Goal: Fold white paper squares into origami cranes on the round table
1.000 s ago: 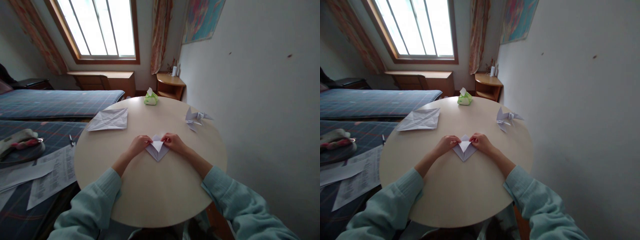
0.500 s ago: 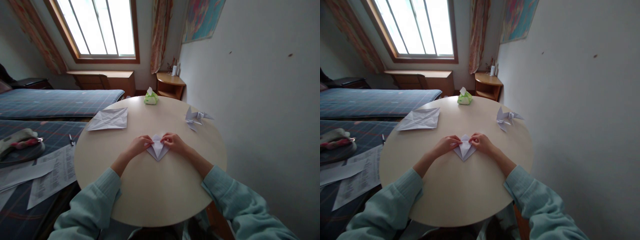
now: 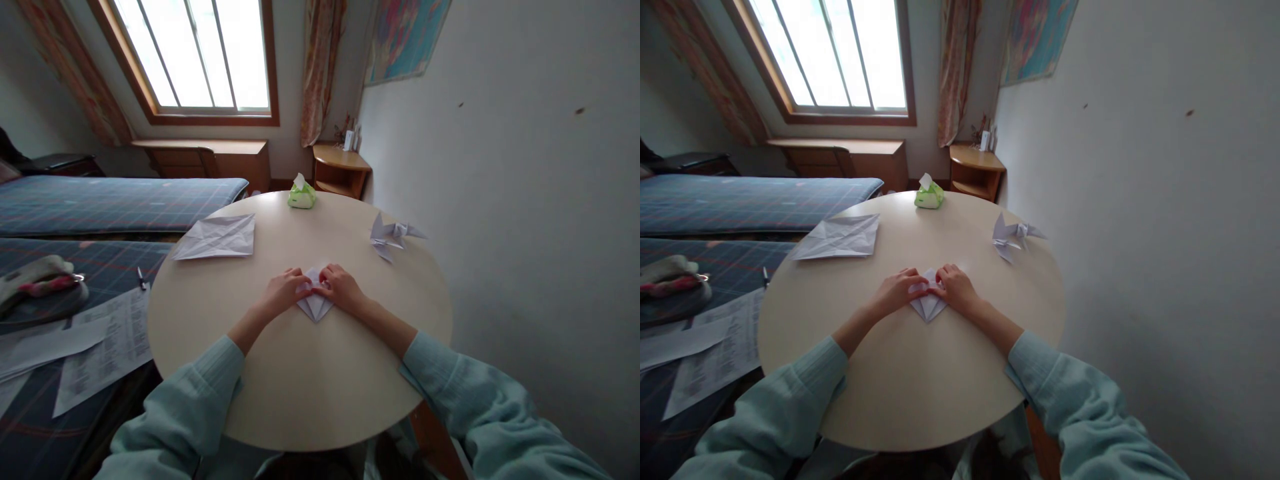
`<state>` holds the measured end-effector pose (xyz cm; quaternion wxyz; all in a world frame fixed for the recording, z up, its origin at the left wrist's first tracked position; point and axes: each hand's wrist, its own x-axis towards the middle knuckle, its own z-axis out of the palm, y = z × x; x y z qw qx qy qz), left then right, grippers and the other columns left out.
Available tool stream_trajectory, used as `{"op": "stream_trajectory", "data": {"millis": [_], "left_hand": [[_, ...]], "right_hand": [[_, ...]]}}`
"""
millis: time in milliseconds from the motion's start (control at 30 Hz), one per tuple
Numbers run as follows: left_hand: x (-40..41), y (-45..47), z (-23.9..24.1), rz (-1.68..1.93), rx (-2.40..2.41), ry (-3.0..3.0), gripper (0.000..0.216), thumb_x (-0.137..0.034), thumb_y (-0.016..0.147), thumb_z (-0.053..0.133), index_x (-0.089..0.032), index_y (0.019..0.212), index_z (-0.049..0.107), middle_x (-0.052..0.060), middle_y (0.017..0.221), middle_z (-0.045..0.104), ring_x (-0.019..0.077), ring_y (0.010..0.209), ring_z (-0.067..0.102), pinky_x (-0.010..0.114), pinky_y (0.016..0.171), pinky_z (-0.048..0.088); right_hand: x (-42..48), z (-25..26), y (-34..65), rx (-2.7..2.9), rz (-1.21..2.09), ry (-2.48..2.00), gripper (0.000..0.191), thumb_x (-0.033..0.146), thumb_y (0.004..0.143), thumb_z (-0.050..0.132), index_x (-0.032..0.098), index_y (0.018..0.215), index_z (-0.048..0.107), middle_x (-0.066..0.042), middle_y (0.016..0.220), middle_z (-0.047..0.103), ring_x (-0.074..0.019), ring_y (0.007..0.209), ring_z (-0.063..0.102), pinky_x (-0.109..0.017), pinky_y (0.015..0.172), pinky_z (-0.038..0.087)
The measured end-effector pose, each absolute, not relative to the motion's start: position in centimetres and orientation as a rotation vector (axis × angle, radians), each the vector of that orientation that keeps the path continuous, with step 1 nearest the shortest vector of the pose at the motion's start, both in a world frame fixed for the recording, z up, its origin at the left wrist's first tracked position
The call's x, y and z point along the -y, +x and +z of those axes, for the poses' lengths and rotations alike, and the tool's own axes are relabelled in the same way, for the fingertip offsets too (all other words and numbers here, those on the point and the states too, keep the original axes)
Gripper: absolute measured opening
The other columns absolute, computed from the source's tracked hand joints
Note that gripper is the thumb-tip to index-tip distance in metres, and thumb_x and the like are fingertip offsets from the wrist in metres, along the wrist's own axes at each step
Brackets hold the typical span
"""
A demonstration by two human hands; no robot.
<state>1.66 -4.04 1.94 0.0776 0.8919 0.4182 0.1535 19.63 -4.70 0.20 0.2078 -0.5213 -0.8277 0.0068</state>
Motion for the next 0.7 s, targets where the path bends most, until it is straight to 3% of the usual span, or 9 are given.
{"op": "stream_trajectory", "data": {"millis": [333,500,700], "left_hand": [[4.3,1.1,2.0,0.383,-1.142,2.646,0.063,-0.060,0.059,0.060,-0.024,0.110,0.055,0.005,0.095,0.052,0.0217,0.091,0.050,0.032,0.078,0.042],[4.4,1.0,2.0,0.355,-1.118,2.659,0.067,-0.060,0.056,0.062,-0.024,0.112,0.053,0.006,0.101,0.050,0.0229,0.093,0.049,0.034,0.081,0.041],[4.7,0.9,1.9,0.375,-1.121,2.663,0.060,-0.058,0.063,0.058,-0.023,0.111,0.052,0.007,0.107,0.051,0.0231,0.096,0.049,0.037,0.085,0.040]], "right_hand": [[5.7,1.2,20.4,2.454,0.083,-1.339,0.049,0.053,0.061,0.064,0.013,0.087,0.053,-0.010,0.089,0.053,-0.0218,0.083,0.047,-0.035,0.075,0.041],[5.6,1.2,21.0,2.442,0.178,-1.267,0.056,0.055,0.053,0.068,0.015,0.088,0.053,-0.010,0.091,0.054,-0.0225,0.085,0.048,-0.036,0.076,0.042],[4.0,0.2,22.2,2.135,0.340,-1.409,0.033,0.037,0.073,0.058,0.015,0.097,0.055,-0.009,0.091,0.061,-0.0197,0.084,0.055,-0.034,0.077,0.043]]}}
